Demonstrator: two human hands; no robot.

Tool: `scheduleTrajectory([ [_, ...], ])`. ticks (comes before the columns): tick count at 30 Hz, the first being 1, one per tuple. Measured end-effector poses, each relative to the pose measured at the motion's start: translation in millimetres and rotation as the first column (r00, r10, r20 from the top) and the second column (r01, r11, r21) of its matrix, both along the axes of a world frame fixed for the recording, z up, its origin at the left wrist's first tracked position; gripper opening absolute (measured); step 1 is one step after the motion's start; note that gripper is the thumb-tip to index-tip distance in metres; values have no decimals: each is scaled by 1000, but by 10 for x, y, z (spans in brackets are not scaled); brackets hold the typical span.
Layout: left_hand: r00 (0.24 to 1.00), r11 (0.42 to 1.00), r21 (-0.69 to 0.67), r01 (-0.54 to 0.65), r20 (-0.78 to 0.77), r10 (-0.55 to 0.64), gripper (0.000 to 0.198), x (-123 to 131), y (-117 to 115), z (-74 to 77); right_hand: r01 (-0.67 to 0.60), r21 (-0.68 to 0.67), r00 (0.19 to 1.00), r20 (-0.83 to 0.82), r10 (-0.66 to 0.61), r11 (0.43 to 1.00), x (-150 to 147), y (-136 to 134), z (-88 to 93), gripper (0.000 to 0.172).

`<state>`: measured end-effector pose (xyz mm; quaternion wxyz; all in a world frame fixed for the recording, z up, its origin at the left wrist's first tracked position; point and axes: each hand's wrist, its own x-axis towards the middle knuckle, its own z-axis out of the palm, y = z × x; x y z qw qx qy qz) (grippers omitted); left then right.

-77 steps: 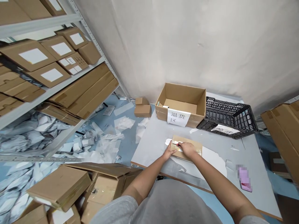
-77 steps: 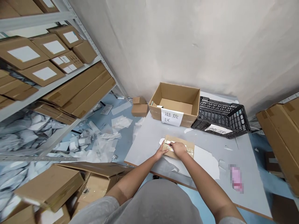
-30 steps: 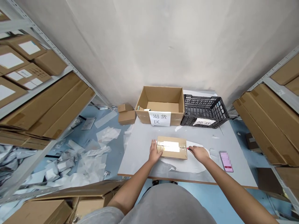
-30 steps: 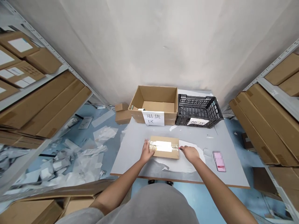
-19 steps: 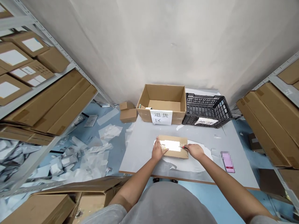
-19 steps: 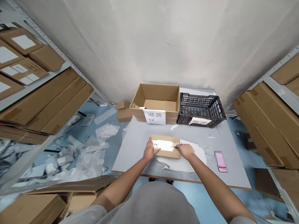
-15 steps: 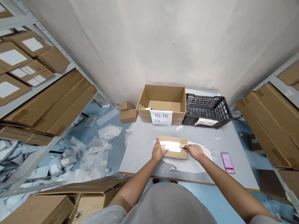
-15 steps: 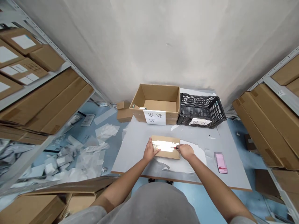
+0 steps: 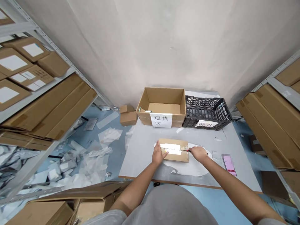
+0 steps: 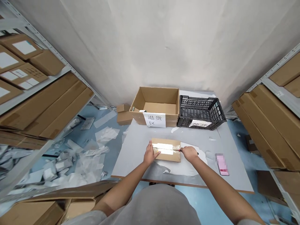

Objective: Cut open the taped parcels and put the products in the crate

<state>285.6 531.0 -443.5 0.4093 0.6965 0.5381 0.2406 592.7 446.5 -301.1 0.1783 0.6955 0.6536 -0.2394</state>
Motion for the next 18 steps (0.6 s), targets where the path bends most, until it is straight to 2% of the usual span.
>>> scheduleTrajectory([
  [8,998,999,43,17,-63,-15,115,9,-19,-21,94,7,995,15,-94,996,139,-234,29,38],
  [11,989,996,78,39,-144,-27,115,-21,-2,35,205,31,979,-2,-205,978,236,-383,-1,34],
  [13,979,989,125,74,-198,-48,114,-17,49,127,361,68,931,-81,-355,930,300,-503,-83,33],
  [15,964,969,166,184,-220,-146,110,55,129,241,568,33,795,-280,-538,822,316,-612,-209,32],
  [16,952,949,175,263,-210,-225,106,125,174,293,657,-40,679,-402,-614,753,298,-653,-279,32],
  [18,910,895,173,411,-129,-393,96,331,251,361,748,-209,419,-588,-692,630,209,-691,-406,31],
])
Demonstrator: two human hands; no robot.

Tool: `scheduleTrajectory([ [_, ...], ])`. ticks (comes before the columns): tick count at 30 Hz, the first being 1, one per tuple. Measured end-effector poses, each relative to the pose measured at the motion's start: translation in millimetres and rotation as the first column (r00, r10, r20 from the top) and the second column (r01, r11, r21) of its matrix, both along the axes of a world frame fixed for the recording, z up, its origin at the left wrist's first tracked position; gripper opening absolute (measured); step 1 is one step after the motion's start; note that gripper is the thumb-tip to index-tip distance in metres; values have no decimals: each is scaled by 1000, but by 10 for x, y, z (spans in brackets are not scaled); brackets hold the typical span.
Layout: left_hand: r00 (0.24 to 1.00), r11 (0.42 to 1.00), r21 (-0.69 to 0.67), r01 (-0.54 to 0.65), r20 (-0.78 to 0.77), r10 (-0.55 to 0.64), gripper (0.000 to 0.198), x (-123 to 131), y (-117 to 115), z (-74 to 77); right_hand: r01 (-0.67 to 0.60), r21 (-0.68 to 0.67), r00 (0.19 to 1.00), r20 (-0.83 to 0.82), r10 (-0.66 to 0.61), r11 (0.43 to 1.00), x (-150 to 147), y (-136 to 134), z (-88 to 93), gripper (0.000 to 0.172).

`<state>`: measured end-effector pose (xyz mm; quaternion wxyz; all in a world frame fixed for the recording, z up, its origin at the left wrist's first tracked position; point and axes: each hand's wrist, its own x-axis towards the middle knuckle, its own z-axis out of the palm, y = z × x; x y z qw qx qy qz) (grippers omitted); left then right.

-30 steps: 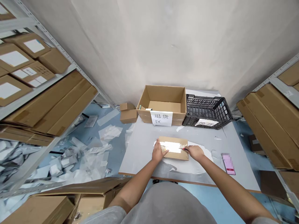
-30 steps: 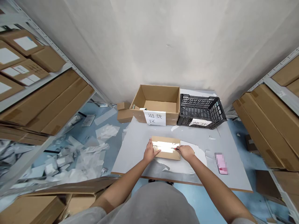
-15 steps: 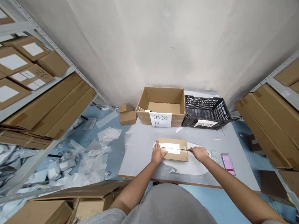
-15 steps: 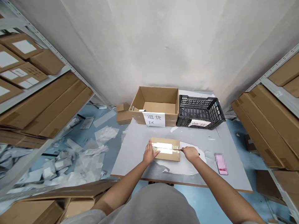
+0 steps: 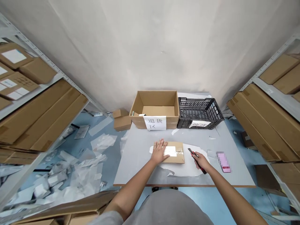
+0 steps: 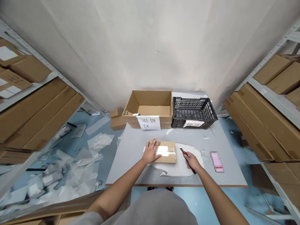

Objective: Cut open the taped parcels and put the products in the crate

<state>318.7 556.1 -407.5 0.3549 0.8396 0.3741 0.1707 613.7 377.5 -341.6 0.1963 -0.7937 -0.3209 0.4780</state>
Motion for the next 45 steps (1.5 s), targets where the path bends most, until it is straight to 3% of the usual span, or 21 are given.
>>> scheduleTrajectory([
  [4,976,990,-46,136,177,-126,80,473,53,-48,243,56,943,-247,-222,969,-265,77,-135,30],
  [8,983,988,-15,154,108,-152,78,684,41,-145,297,10,899,-341,-276,955,-448,186,-207,27],
  [14,991,990,2,138,-1,-138,73,681,36,-144,293,26,911,-311,-271,956,-507,225,-342,26],
  [21,990,990,39,138,31,-140,69,691,19,-167,298,46,898,-353,-263,954,-517,217,-436,28],
  [25,968,956,221,192,-204,-147,69,700,-7,-143,344,71,860,-425,-283,936,-509,164,-479,36],
  [30,888,842,438,315,-449,-99,71,713,-44,-122,349,56,854,-430,-292,936,-466,200,-471,37],
  [34,879,807,487,335,-470,-81,72,709,-46,-133,361,59,844,-446,-299,931,-454,238,-465,32],
  [45,863,804,482,348,-500,-74,71,720,-47,-105,375,37,807,-506,-306,926,-458,153,-502,38],
])
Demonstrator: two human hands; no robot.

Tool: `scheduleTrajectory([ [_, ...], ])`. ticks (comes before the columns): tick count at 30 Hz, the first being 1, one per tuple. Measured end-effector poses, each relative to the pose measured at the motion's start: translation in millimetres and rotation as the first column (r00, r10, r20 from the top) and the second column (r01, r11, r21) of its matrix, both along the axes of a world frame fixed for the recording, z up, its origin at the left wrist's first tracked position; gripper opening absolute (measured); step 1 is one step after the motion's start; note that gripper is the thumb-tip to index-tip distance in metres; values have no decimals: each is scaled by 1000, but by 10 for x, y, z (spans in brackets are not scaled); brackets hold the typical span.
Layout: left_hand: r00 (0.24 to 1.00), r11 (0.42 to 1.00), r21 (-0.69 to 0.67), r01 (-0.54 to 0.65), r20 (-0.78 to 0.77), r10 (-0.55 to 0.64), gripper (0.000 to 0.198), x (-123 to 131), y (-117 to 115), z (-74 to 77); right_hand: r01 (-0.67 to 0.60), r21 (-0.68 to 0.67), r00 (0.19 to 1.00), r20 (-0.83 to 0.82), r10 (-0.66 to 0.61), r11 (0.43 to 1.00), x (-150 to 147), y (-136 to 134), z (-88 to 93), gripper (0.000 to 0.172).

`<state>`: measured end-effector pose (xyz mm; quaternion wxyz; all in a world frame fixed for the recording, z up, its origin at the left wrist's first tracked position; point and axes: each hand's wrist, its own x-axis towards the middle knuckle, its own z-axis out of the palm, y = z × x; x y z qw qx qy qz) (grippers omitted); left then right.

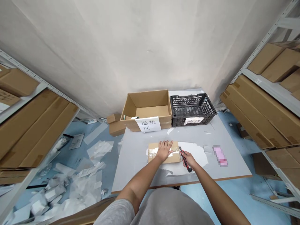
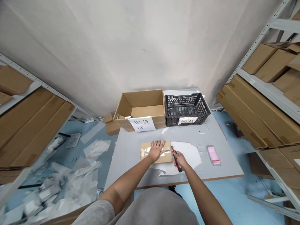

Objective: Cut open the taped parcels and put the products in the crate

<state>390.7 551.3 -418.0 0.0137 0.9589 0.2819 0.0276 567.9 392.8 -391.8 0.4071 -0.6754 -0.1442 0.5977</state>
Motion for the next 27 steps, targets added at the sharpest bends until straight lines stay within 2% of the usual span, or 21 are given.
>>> scheduleTrajectory([
  [9,1000,1000,-5,-3,-4,3,71,-4,-10,16,7,13,999,-44,-7,1000,-54,16,-8,39],
  [21,1000,1000,7,-7,-3,7,74,-4,1,-62,44,1,998,-37,-43,999,-46,37,-51,34],
  [27,1000,1000,-2,-8,-17,8,72,-12,11,-59,24,5,999,-31,-24,1000,-18,70,-11,35],
])
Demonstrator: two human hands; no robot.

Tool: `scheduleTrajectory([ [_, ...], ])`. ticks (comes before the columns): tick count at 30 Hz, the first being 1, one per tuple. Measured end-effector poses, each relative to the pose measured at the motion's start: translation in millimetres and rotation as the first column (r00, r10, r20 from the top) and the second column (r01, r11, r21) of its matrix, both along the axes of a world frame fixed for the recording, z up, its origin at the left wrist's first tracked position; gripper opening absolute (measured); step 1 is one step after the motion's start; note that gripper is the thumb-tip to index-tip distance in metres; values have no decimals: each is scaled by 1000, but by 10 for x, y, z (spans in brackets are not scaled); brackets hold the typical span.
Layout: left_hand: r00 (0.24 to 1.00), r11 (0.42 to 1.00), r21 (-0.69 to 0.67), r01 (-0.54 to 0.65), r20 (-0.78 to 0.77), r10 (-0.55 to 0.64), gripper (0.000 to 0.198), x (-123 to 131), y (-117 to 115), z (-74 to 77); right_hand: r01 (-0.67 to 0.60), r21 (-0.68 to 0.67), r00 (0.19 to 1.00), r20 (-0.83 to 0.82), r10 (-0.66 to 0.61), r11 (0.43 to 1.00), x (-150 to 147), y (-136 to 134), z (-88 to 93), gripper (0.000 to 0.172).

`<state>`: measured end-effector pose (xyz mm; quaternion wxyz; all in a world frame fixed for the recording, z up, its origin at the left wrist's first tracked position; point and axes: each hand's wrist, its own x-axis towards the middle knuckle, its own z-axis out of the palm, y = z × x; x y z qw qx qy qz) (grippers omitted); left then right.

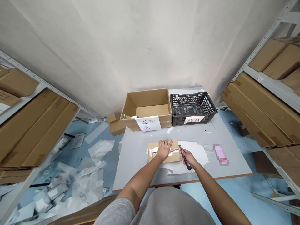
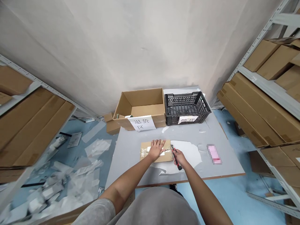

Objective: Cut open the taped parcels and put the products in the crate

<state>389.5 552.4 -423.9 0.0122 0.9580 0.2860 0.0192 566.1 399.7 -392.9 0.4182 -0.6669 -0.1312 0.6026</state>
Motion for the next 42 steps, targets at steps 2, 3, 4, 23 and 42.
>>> scheduleTrajectory([
  [2,1000,1000,0,0,-6,0,72,1,0,4,6,-3,1000,-2,-6,1000,3,18,15,35],
  [3,1000,1000,2,0,-10,0,72,1,-1,5,8,-6,1000,-4,-8,1000,1,22,19,35],
  [4,1000,1000,2,0,-12,0,72,1,-3,5,9,-9,1000,-5,-9,1000,-2,21,21,35],
  [23,1000,1000,-3,-8,-3,8,73,-3,-21,54,1,17,993,117,-3,1000,-182,-153,16,34],
  [42,1000,1000,-5,-26,11,26,74,-7,-45,54,-139,-156,971,172,166,978,-139,-17,44,20],
])
